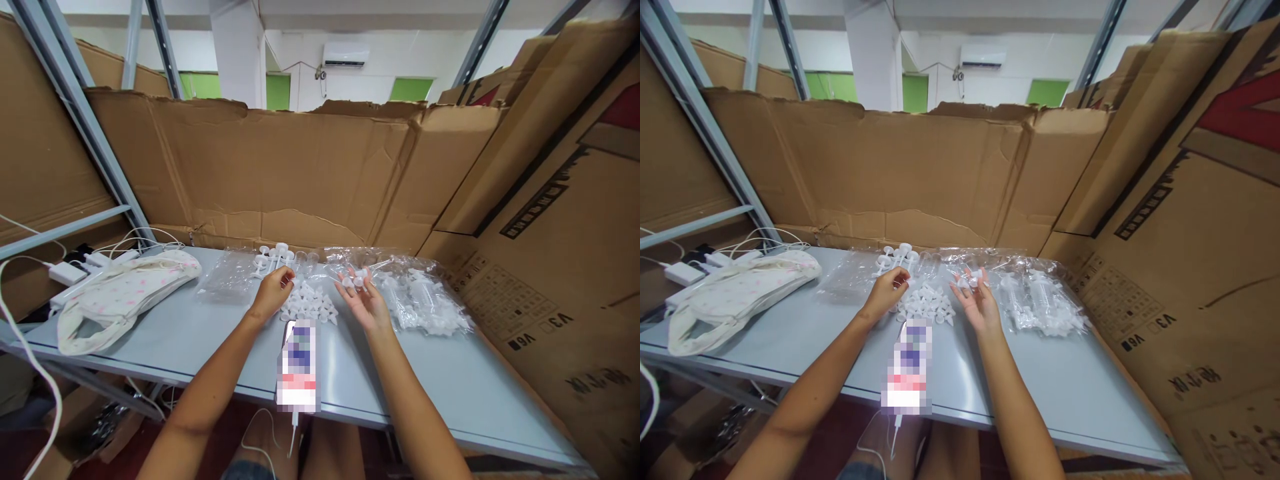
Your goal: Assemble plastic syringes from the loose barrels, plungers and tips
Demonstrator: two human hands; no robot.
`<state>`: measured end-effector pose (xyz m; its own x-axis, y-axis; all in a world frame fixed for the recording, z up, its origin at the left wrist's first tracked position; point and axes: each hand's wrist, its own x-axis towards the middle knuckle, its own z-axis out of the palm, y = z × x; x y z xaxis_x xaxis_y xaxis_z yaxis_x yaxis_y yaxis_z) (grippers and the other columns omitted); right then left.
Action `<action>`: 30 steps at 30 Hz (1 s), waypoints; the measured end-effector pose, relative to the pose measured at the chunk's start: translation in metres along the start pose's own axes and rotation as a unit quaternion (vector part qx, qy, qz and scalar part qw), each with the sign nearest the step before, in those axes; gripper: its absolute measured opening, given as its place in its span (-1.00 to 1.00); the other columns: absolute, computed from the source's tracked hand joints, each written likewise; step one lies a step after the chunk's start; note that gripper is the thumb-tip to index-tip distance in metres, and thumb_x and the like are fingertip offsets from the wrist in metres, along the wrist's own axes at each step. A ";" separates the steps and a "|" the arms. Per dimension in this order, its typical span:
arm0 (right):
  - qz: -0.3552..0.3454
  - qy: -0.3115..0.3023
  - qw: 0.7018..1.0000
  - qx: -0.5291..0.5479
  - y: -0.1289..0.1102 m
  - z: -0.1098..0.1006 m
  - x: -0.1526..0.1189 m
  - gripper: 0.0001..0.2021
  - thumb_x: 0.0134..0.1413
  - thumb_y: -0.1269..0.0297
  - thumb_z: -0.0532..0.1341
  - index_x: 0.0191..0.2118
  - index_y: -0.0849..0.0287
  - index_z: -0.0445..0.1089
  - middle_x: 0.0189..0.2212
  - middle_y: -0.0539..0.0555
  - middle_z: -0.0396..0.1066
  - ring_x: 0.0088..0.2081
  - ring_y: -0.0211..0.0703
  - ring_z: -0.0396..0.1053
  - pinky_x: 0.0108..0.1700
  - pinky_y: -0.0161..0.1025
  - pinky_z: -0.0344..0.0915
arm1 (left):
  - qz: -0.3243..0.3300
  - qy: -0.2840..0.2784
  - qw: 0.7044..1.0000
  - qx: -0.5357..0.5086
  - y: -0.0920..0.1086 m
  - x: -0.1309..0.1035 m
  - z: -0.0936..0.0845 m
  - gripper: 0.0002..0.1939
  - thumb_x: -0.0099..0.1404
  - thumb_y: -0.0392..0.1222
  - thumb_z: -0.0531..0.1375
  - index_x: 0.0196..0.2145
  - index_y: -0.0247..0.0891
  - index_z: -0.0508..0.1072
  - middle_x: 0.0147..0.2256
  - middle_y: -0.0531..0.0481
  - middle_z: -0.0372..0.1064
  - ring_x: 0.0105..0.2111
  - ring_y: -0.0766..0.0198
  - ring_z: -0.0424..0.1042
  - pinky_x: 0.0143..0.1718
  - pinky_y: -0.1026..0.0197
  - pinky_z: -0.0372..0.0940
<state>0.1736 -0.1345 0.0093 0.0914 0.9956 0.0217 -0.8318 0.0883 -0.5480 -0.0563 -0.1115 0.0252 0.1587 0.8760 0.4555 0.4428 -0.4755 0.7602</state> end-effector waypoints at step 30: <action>-0.011 -0.025 0.999 -0.044 0.007 0.005 -0.003 -0.53 -0.05 0.28 0.29 0.02 -0.15 0.24 -0.11 -0.05 0.46 -0.09 -0.02 0.44 0.01 0.15 0.33 | -0.009 0.006 0.934 -0.358 0.015 -0.002 0.004 -0.56 0.18 0.14 0.13 -0.14 -0.25 0.34 -0.35 -0.06 0.42 -0.37 0.27 0.41 -0.21 0.16 0.28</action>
<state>0.1645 -0.1368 0.0093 0.0803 0.9939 0.0761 -0.7779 0.1102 -0.6187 -0.0463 -0.1202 0.0333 0.1452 0.8856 0.4412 -0.2585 -0.3964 0.8809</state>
